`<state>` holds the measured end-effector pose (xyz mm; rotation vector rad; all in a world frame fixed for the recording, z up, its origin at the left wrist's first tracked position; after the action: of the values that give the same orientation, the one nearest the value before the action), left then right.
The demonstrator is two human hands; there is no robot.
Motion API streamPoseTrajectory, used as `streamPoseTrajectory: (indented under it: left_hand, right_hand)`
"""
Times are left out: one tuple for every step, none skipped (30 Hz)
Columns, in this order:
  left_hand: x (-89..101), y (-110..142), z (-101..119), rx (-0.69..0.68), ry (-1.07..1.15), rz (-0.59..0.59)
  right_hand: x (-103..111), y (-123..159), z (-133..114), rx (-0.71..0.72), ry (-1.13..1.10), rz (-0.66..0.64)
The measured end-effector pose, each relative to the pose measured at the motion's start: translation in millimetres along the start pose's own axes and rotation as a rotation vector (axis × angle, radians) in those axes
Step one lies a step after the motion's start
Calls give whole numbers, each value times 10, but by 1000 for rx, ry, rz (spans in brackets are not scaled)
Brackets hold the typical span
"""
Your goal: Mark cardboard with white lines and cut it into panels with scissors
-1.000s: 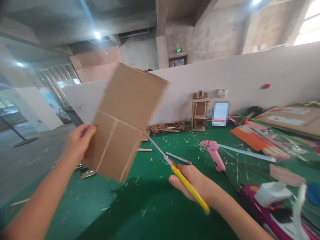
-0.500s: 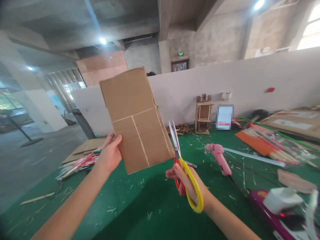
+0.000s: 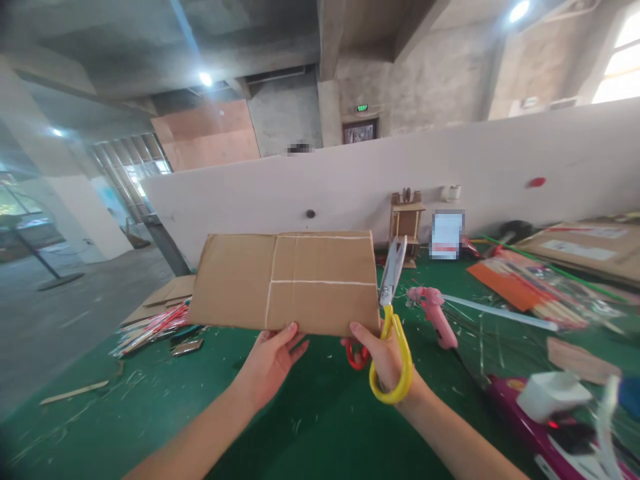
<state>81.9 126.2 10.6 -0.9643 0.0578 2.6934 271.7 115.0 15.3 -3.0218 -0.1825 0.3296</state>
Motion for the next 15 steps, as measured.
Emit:
streamPoseTrajectory:
  left_hand:
    - [26,26,91,7,-30,-7]
    - [80,61,231,1,-42,4]
    - [172,109,433,-39,-36,43]
    - [293,175,679,-103,-29,99]
    - [409,247,943,-170,-32,131]
    - [504,318,1207,-233,-57,122]
    - [587,384,1439,-271,-99,93]
    - [676,452,1649,-321,-138,75]
    - [777,503,1781,-321,-172,79]
    - [880,533,1831,-274,-199,94]
    - [972,549,1823,-213,-224,116]
    - [1059,557,1772,-154,-252,156]
    - [1126,556,1689,-103,-283,200]
    - [1172,548,1591,-66,-316,245]
    - [1196,533,1488,-41,-348,283]
  right_hand:
    - [19,-2,-12,-7,-15,7]
    - [34,-7,-29,-10,-39,5]
    - [42,-14,-49,-11,-70,-5]
    - [52,-22,-72,-8,-105,-15]
    - [69,-30,-100,0,-138,-17]
    - [88,-39,-130,12,-162,-18]
    - [108,-48,-161,26,-177,-16]
    - [127,-57,-191,40,-178,-15]
    - [139,-66,-218,51,-168,-19]
    - [144,-74,-242,60,-148,-28]
    - [142,-81,-261,66,-119,-41]
    - [138,-87,-274,71,-89,-52]
    - [138,-93,-285,79,-67,-57]
    - [145,-99,-293,88,-57,-53]
    - [173,-105,-301,103,-61,-28]
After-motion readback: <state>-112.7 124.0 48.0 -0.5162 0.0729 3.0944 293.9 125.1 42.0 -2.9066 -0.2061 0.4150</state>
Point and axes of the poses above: each hand's wrist, its own y-axis away from the middle knuckle, its own x-axis out of the back of the hand, z = x × y, the point moved 8 cm from there along -y, towards the middle knuckle, and after that the axes turned 11 degrees about -z, right-handed, at the moved point
